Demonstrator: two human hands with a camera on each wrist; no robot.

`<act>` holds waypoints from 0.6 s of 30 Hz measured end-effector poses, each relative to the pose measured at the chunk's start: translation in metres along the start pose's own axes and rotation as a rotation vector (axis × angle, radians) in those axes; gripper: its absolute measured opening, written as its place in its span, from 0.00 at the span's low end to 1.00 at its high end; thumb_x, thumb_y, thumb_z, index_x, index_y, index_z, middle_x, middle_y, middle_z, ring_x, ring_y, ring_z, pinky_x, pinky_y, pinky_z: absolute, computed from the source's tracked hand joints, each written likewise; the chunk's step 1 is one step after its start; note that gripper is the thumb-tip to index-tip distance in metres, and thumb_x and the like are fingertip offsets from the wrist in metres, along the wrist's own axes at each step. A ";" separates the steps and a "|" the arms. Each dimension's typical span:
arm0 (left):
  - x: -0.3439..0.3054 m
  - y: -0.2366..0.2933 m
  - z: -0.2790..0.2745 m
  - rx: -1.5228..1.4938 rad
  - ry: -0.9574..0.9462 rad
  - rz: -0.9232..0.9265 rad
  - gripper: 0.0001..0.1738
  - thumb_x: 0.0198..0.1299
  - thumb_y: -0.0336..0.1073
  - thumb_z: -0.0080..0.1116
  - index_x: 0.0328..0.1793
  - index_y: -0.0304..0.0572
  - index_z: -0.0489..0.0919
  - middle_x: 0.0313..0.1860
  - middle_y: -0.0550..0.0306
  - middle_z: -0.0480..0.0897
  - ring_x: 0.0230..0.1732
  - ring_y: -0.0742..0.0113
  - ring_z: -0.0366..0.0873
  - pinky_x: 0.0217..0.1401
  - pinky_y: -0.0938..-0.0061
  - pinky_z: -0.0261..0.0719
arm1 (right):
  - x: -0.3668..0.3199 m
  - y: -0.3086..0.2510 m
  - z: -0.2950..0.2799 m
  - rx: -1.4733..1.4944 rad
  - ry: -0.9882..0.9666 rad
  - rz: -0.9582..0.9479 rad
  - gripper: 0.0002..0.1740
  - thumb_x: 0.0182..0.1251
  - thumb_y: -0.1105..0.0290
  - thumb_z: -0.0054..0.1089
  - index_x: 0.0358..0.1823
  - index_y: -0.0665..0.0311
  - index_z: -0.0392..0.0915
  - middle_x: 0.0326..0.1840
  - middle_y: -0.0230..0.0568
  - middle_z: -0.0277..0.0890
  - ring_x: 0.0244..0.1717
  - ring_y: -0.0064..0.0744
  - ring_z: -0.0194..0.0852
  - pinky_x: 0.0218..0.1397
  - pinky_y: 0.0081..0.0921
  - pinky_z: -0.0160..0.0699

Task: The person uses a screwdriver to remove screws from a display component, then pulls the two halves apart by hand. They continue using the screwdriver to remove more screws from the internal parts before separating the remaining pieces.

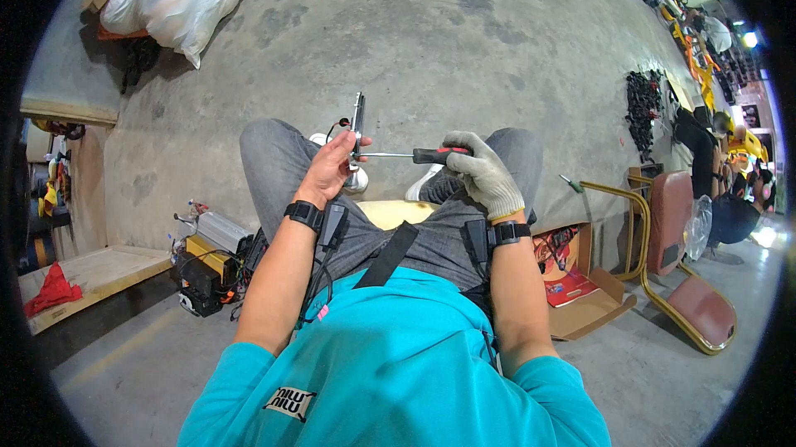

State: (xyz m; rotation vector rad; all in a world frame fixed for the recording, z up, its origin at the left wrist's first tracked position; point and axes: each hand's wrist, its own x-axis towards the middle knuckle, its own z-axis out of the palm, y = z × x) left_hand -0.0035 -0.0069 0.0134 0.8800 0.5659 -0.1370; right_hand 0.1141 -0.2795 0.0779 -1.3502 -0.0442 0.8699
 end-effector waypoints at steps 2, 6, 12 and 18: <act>0.000 0.000 0.000 -0.008 -0.001 0.007 0.18 0.68 0.50 0.63 0.57 0.49 0.80 0.49 0.64 0.85 0.40 0.74 0.79 0.43 0.80 0.74 | 0.001 0.001 0.002 0.022 0.005 0.026 0.18 0.70 0.71 0.60 0.58 0.70 0.73 0.44 0.40 0.77 0.35 0.25 0.78 0.37 0.20 0.77; 0.002 0.000 -0.004 -0.004 -0.011 0.011 0.18 0.68 0.50 0.63 0.57 0.49 0.80 0.49 0.64 0.85 0.41 0.74 0.80 0.43 0.80 0.73 | 0.001 -0.002 0.000 -0.015 -0.026 0.226 0.19 0.71 0.70 0.58 0.60 0.70 0.73 0.43 0.39 0.77 0.35 0.24 0.78 0.36 0.18 0.77; -0.001 0.001 0.000 -0.004 -0.003 0.022 0.19 0.68 0.50 0.63 0.57 0.50 0.79 0.49 0.64 0.85 0.40 0.74 0.80 0.41 0.80 0.72 | -0.001 -0.002 0.011 0.023 0.103 0.036 0.19 0.73 0.66 0.56 0.60 0.69 0.73 0.46 0.40 0.75 0.40 0.26 0.79 0.35 0.20 0.81; 0.001 0.001 -0.002 0.011 0.007 0.004 0.20 0.67 0.51 0.65 0.58 0.50 0.79 0.50 0.65 0.85 0.41 0.74 0.80 0.42 0.79 0.72 | -0.002 -0.007 0.010 0.012 0.033 0.164 0.19 0.74 0.66 0.57 0.60 0.69 0.73 0.46 0.40 0.74 0.40 0.26 0.78 0.38 0.20 0.82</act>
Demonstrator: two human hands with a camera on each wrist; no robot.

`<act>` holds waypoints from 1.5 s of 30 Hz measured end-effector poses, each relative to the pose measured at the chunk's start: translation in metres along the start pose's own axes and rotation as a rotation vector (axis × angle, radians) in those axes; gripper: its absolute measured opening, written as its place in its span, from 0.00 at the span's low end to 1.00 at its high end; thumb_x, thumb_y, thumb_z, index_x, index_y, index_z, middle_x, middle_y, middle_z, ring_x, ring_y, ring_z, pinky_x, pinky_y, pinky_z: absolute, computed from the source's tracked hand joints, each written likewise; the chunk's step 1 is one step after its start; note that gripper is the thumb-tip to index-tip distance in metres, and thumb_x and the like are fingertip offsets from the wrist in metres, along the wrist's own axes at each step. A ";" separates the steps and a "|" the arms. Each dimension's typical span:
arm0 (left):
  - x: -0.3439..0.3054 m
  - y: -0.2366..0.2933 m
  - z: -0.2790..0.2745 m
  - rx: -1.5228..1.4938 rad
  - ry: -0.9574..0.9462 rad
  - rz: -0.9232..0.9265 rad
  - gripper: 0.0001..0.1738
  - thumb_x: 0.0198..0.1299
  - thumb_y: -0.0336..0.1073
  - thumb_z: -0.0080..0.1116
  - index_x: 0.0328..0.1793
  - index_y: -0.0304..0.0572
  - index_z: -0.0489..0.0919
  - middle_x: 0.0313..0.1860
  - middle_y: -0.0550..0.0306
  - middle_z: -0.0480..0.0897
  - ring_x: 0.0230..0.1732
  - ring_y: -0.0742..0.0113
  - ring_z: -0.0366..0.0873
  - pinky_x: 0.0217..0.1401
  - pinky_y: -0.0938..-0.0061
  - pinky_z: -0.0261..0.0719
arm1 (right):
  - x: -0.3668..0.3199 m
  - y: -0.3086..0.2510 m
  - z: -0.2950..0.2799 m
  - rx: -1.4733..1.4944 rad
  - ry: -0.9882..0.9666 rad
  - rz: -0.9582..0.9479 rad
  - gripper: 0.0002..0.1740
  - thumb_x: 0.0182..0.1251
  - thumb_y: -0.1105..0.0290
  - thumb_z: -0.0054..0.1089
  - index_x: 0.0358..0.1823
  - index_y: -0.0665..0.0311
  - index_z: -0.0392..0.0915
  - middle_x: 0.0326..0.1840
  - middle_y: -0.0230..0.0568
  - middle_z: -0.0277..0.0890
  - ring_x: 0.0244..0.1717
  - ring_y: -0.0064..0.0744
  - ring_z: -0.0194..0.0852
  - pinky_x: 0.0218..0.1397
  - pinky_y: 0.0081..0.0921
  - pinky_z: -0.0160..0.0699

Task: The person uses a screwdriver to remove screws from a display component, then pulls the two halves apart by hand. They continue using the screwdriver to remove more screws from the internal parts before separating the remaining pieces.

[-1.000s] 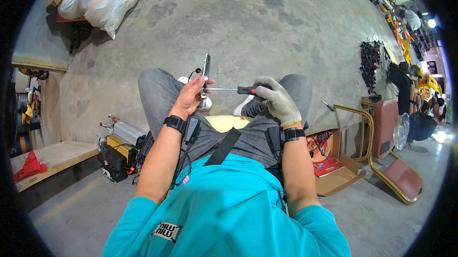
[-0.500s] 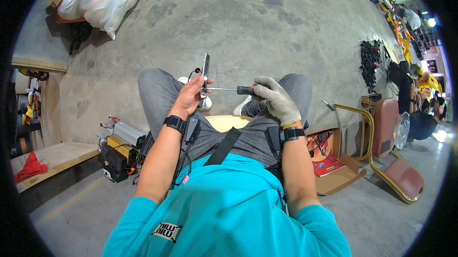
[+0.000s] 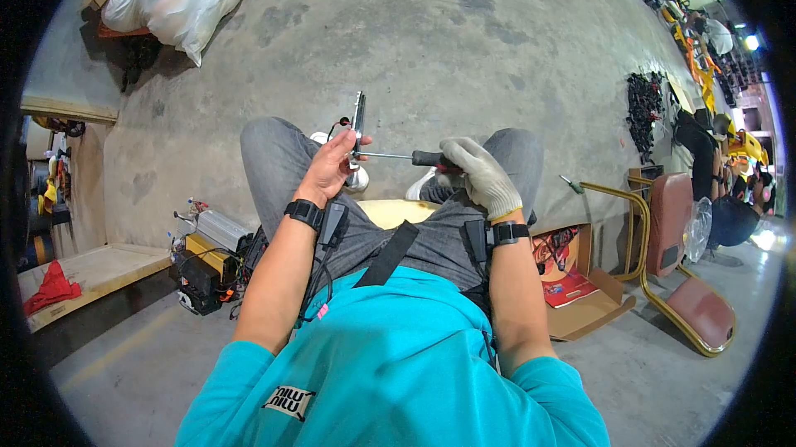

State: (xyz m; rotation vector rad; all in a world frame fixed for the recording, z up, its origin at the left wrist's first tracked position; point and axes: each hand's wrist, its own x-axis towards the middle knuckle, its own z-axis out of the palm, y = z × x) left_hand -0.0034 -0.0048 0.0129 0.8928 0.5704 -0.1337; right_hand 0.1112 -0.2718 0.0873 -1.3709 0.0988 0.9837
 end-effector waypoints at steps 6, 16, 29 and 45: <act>-0.001 0.000 0.001 -0.005 -0.020 0.008 0.21 0.66 0.52 0.65 0.57 0.50 0.79 0.49 0.65 0.85 0.42 0.75 0.80 0.43 0.79 0.72 | 0.007 0.009 -0.008 0.038 0.016 -0.096 0.19 0.73 0.67 0.58 0.60 0.69 0.72 0.45 0.41 0.74 0.37 0.27 0.77 0.38 0.21 0.81; 0.001 0.000 0.001 -0.005 -0.001 0.004 0.21 0.66 0.51 0.66 0.58 0.50 0.79 0.49 0.65 0.85 0.42 0.74 0.80 0.44 0.79 0.73 | 0.007 0.005 -0.011 0.120 -0.080 0.026 0.21 0.70 0.71 0.59 0.61 0.72 0.71 0.48 0.42 0.74 0.41 0.29 0.79 0.45 0.23 0.84; 0.001 0.000 0.003 -0.046 0.041 0.002 0.16 0.71 0.49 0.60 0.55 0.49 0.79 0.48 0.60 0.86 0.39 0.73 0.82 0.34 0.82 0.75 | 0.008 0.010 -0.020 0.157 -0.031 -0.129 0.16 0.70 0.74 0.57 0.57 0.71 0.74 0.47 0.44 0.77 0.41 0.32 0.83 0.46 0.27 0.89; -0.012 -0.004 0.011 -0.001 -0.272 -0.180 0.16 0.72 0.46 0.56 0.52 0.41 0.80 0.41 0.56 0.85 0.30 0.75 0.75 0.26 0.82 0.68 | 0.007 0.016 0.001 0.285 0.004 -0.125 0.17 0.69 0.68 0.62 0.55 0.68 0.73 0.39 0.40 0.77 0.36 0.33 0.79 0.44 0.31 0.85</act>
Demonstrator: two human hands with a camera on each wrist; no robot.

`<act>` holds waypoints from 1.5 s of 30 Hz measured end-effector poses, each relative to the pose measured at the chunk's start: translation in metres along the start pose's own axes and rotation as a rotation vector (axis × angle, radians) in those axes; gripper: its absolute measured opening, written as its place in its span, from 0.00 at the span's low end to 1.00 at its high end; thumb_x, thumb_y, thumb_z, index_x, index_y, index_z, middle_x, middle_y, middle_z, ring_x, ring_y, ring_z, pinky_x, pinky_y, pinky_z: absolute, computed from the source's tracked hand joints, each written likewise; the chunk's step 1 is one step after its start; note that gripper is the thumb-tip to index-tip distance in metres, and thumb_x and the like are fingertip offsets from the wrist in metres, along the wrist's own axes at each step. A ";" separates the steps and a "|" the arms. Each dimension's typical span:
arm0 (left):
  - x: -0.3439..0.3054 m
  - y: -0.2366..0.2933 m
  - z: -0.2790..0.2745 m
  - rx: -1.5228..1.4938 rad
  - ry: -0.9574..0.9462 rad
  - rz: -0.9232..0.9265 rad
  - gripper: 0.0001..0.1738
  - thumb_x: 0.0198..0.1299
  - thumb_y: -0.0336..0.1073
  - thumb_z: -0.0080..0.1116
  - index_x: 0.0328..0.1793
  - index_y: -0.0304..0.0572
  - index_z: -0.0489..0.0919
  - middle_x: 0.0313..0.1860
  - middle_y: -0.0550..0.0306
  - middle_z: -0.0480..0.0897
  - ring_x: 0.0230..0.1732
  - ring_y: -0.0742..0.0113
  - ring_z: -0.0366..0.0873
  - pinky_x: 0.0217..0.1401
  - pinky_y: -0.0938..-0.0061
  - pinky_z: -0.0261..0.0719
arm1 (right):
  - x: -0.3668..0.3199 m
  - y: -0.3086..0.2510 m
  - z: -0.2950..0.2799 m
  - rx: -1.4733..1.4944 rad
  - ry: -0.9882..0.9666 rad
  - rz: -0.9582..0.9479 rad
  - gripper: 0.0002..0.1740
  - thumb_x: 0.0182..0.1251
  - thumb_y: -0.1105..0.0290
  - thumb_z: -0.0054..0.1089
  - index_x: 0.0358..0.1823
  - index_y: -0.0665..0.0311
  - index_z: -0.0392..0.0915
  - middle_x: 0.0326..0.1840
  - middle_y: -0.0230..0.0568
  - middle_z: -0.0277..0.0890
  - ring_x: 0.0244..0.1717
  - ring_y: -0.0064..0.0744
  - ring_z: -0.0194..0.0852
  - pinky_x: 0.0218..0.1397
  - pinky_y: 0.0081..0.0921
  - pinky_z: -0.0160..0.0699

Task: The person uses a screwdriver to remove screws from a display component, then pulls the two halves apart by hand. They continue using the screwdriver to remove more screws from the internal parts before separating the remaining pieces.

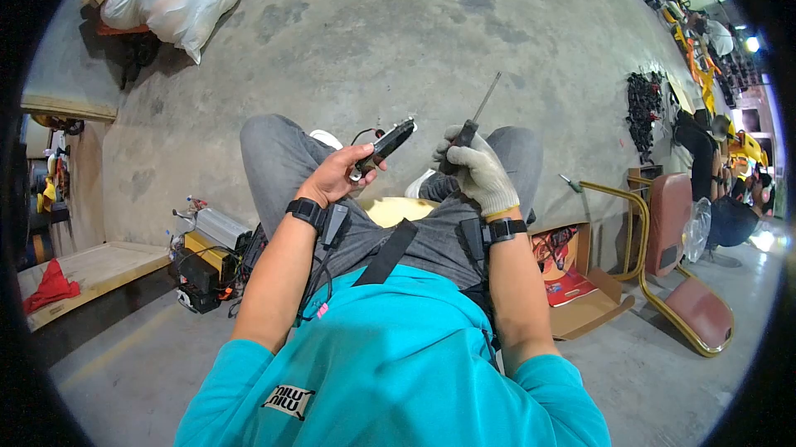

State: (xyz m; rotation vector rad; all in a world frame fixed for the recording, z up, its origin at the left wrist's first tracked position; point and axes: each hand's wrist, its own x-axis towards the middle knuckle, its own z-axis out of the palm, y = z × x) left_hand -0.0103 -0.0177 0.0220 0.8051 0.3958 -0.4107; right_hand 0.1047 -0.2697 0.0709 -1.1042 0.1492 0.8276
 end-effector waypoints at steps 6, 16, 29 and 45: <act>0.002 -0.003 0.000 0.118 -0.093 -0.073 0.17 0.71 0.46 0.57 0.54 0.40 0.80 0.41 0.59 0.84 0.30 0.77 0.73 0.27 0.82 0.67 | 0.007 0.009 0.001 -0.113 -0.002 0.063 0.23 0.70 0.62 0.62 0.61 0.66 0.73 0.37 0.36 0.76 0.31 0.26 0.72 0.37 0.26 0.79; 0.003 0.006 0.003 0.149 -0.173 -0.085 0.25 0.70 0.46 0.56 0.66 0.36 0.76 0.39 0.59 0.82 0.30 0.77 0.72 0.29 0.83 0.69 | 0.005 0.004 0.013 -0.275 -0.230 0.225 0.24 0.70 0.55 0.65 0.58 0.65 0.77 0.37 0.34 0.79 0.28 0.21 0.75 0.30 0.24 0.79; 0.007 0.003 0.013 -0.065 0.150 0.034 0.29 0.73 0.51 0.54 0.70 0.37 0.72 0.44 0.54 0.83 0.39 0.72 0.79 0.41 0.76 0.77 | 0.009 0.003 0.011 -0.180 -0.112 0.087 0.17 0.68 0.60 0.67 0.48 0.66 0.79 0.37 0.38 0.81 0.36 0.25 0.79 0.41 0.22 0.79; 0.020 -0.003 -0.009 0.077 0.296 0.279 0.11 0.66 0.31 0.65 0.52 0.38 0.79 0.40 0.59 0.85 0.38 0.72 0.83 0.45 0.77 0.82 | 0.015 0.007 0.007 -0.135 -0.137 0.002 0.18 0.68 0.64 0.68 0.52 0.69 0.76 0.44 0.42 0.82 0.45 0.32 0.82 0.52 0.29 0.81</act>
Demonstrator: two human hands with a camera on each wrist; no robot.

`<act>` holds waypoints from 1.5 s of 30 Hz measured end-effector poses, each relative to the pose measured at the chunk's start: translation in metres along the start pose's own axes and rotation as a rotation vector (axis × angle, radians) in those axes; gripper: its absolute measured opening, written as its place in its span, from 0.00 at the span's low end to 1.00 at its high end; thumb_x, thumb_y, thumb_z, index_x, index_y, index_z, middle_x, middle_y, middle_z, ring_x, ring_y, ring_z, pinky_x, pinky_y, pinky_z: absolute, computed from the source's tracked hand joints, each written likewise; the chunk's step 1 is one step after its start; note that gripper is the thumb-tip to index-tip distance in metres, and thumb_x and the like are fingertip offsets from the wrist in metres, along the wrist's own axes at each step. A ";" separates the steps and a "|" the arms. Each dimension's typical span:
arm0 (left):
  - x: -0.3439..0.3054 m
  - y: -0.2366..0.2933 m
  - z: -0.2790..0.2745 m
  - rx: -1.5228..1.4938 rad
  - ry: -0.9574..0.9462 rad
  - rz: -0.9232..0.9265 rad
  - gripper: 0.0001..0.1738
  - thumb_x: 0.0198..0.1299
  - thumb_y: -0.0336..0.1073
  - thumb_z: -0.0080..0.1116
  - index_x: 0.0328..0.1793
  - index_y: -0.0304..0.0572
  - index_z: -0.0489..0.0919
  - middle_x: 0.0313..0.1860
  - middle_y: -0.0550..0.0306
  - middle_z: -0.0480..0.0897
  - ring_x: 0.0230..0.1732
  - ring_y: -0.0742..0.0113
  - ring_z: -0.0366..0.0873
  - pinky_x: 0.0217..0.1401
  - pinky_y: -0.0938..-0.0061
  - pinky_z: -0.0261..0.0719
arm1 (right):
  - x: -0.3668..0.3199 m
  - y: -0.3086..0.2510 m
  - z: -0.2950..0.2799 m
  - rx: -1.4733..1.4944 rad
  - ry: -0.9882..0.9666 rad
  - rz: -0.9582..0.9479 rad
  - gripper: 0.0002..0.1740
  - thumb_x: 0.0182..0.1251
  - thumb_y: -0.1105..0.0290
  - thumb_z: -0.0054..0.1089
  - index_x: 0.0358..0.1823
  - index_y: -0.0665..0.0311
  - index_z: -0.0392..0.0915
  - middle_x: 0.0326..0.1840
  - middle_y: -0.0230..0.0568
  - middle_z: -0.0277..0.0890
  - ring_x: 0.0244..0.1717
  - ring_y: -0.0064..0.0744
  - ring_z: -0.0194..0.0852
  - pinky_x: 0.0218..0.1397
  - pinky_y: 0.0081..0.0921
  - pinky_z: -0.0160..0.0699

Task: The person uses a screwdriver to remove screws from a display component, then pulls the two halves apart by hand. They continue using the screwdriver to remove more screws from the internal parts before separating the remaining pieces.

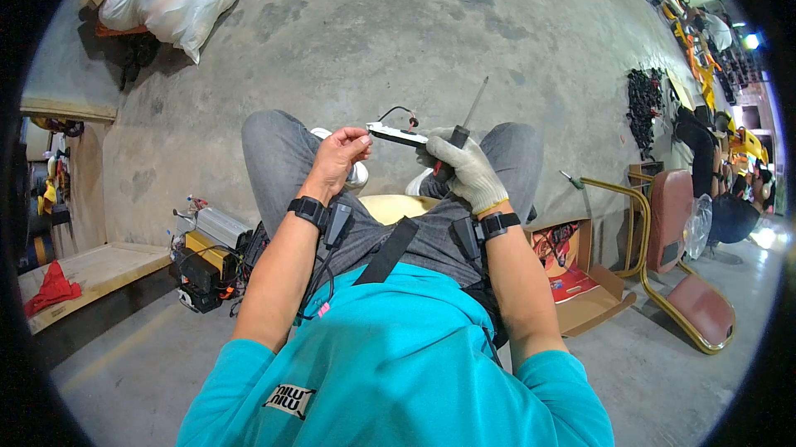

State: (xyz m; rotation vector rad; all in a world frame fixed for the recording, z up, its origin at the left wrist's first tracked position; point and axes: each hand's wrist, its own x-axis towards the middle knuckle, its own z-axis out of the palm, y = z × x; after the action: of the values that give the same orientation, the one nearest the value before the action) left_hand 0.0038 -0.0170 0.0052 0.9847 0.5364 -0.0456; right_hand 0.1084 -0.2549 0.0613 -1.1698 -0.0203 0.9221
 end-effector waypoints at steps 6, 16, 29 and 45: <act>0.003 -0.003 -0.003 -0.030 0.029 0.012 0.10 0.65 0.30 0.65 0.51 0.35 0.80 0.39 0.58 0.85 0.37 0.72 0.83 0.45 0.78 0.84 | -0.003 -0.003 0.013 -0.016 0.021 0.005 0.20 0.67 0.65 0.67 0.53 0.73 0.78 0.44 0.43 0.82 0.45 0.32 0.82 0.52 0.29 0.79; 0.001 -0.001 -0.003 0.002 0.062 -0.001 0.08 0.66 0.30 0.63 0.48 0.37 0.81 0.37 0.58 0.86 0.35 0.73 0.83 0.42 0.78 0.83 | -0.004 -0.003 0.014 -0.046 0.012 0.044 0.21 0.68 0.67 0.66 0.56 0.73 0.77 0.46 0.43 0.82 0.46 0.30 0.81 0.53 0.27 0.79; 0.004 -0.004 -0.003 -0.018 0.055 0.054 0.04 0.67 0.30 0.62 0.45 0.41 0.79 0.36 0.59 0.84 0.36 0.72 0.81 0.42 0.78 0.79 | -0.003 0.001 0.016 0.012 0.011 0.074 0.20 0.68 0.63 0.68 0.53 0.70 0.78 0.43 0.41 0.82 0.43 0.29 0.80 0.49 0.26 0.80; 0.003 -0.001 -0.001 0.007 0.102 0.028 0.04 0.67 0.28 0.59 0.45 0.40 0.78 0.37 0.57 0.84 0.37 0.70 0.83 0.44 0.77 0.82 | -0.005 -0.002 0.020 -0.087 0.023 0.128 0.14 0.66 0.66 0.67 0.44 0.71 0.80 0.36 0.38 0.80 0.33 0.24 0.76 0.38 0.21 0.76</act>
State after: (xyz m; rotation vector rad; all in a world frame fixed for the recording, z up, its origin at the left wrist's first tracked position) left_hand 0.0055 -0.0157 0.0029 1.0052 0.6159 0.0283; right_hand 0.0974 -0.2426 0.0733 -1.2738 0.0340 1.0289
